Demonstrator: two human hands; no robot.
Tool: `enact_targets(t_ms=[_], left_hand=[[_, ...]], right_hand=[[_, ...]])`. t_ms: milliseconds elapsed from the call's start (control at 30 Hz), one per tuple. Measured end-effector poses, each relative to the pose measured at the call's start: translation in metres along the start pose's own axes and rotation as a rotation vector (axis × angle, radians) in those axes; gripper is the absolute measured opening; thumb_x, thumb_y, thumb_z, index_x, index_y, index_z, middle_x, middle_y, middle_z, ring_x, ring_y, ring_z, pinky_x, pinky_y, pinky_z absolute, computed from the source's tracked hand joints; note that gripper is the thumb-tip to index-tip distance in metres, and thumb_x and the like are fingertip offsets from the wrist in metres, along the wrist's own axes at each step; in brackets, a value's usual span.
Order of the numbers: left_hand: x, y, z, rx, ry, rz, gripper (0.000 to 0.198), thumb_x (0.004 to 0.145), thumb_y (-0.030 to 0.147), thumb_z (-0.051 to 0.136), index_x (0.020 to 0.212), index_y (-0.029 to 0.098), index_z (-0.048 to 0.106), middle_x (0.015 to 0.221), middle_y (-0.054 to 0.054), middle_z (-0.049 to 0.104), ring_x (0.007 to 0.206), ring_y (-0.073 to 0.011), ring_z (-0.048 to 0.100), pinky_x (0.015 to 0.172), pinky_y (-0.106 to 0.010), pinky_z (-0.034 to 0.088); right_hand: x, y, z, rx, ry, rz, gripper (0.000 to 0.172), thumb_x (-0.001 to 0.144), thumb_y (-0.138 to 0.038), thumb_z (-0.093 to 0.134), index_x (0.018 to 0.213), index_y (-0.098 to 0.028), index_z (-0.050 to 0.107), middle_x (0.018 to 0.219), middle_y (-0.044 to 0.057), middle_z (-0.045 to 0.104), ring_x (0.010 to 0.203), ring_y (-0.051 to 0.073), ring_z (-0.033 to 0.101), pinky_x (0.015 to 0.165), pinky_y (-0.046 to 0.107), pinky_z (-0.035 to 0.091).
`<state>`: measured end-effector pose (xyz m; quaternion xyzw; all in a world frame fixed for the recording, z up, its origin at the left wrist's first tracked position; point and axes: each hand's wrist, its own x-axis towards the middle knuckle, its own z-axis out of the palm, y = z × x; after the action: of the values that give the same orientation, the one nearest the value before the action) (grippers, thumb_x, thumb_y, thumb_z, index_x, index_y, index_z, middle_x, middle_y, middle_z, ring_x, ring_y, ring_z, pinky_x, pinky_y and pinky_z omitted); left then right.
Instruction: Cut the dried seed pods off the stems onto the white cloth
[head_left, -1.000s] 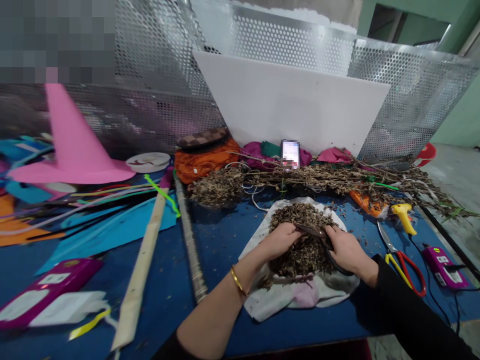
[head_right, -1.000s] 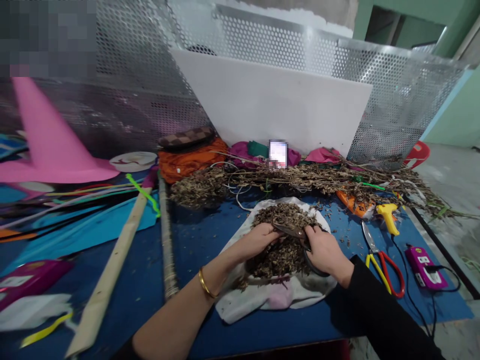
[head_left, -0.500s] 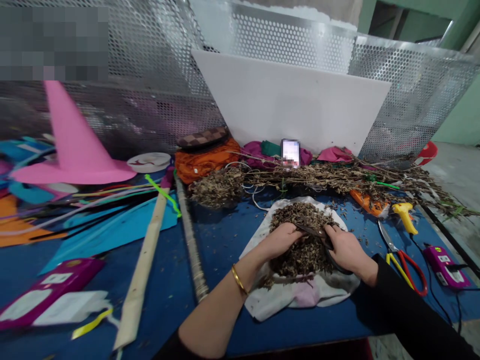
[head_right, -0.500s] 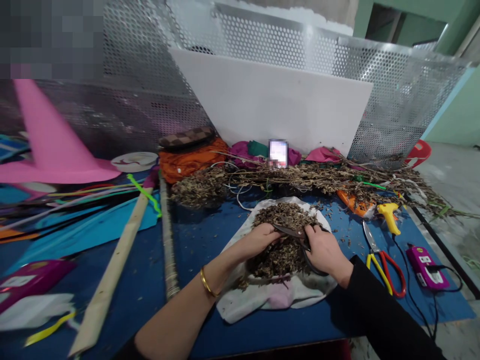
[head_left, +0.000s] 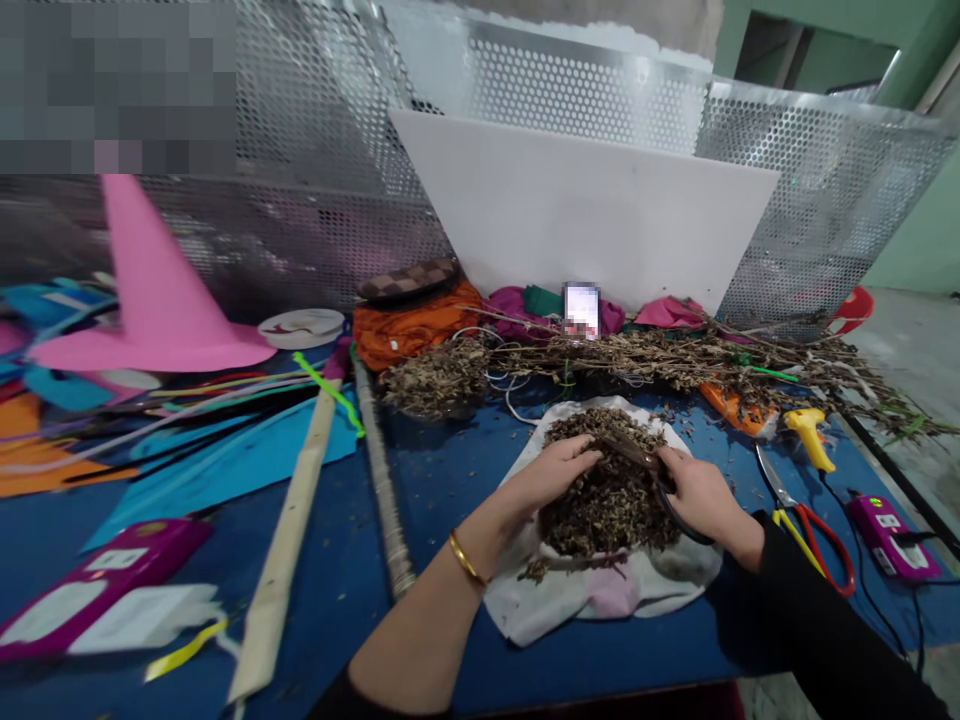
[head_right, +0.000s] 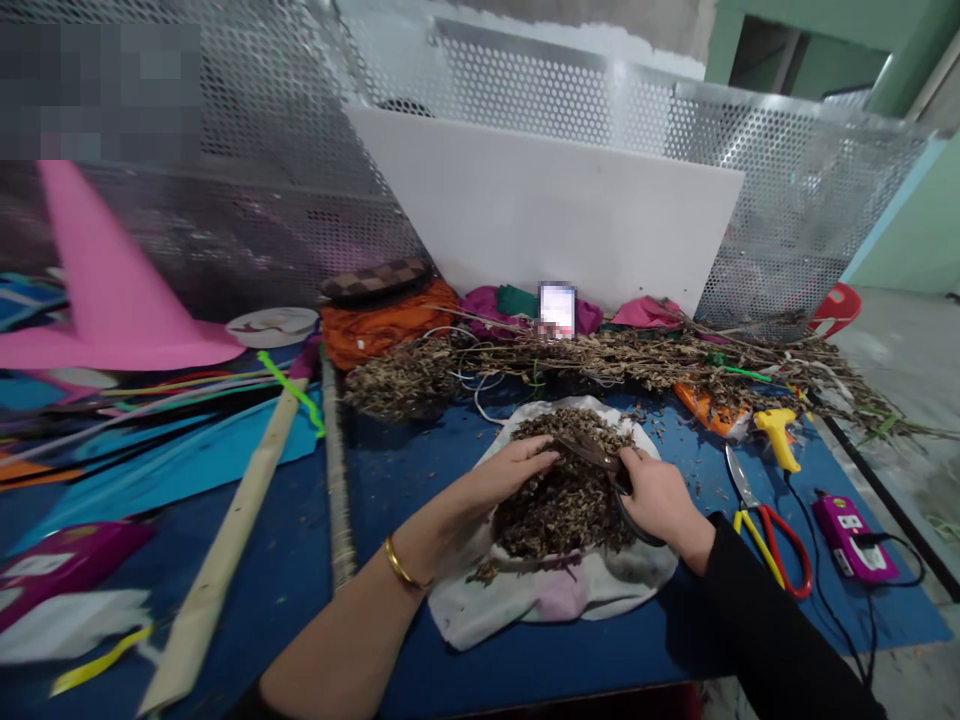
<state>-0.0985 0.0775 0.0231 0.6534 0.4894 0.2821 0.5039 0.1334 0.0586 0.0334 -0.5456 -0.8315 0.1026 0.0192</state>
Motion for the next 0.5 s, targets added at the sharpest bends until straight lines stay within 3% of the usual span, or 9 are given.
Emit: enact_targets(t_ms=[133,367,500], left_hand=[[-0.0023,0.0015,-0.0033,-0.189,-0.013,0.011,0.041,0.075,0.04,0.054,0.107,0.014,0.061,0.093,-0.006,0.067,0.097,-0.0226,0.055,0.086,-0.034,0.041],[-0.0003,0.004,0.0027,-0.035,-0.072,-0.006,0.025,0.073,0.028,0.051,0.087,0.012,0.063,0.089,-0.005,0.066,0.087,-0.0204,0.054,0.085,-0.034,0.04],[-0.0001,0.0054,0.0064,-0.022,-0.103,-0.001,0.024,0.075,0.032,0.051,0.081,0.012,0.063,0.079,-0.004,0.064,0.077,-0.0172,0.051,0.077,-0.029,0.041]], right_hand=[[-0.0011,0.0013,-0.0052,0.023,-0.001,-0.025,0.028,0.082,-0.027,0.048,0.11,-0.021,0.048,0.102,0.005,0.06,0.082,0.016,0.057,0.064,0.024,0.03],[-0.0024,-0.0027,-0.0043,0.005,-0.004,-0.056,0.033,0.083,-0.031,0.048,0.115,-0.022,0.045,0.104,0.006,0.058,0.085,0.017,0.056,0.068,0.025,0.032],[-0.0031,-0.0045,-0.0037,-0.025,0.009,-0.077,0.029,0.084,-0.033,0.046,0.111,-0.021,0.046,0.103,0.006,0.057,0.083,0.018,0.056,0.066,0.025,0.031]])
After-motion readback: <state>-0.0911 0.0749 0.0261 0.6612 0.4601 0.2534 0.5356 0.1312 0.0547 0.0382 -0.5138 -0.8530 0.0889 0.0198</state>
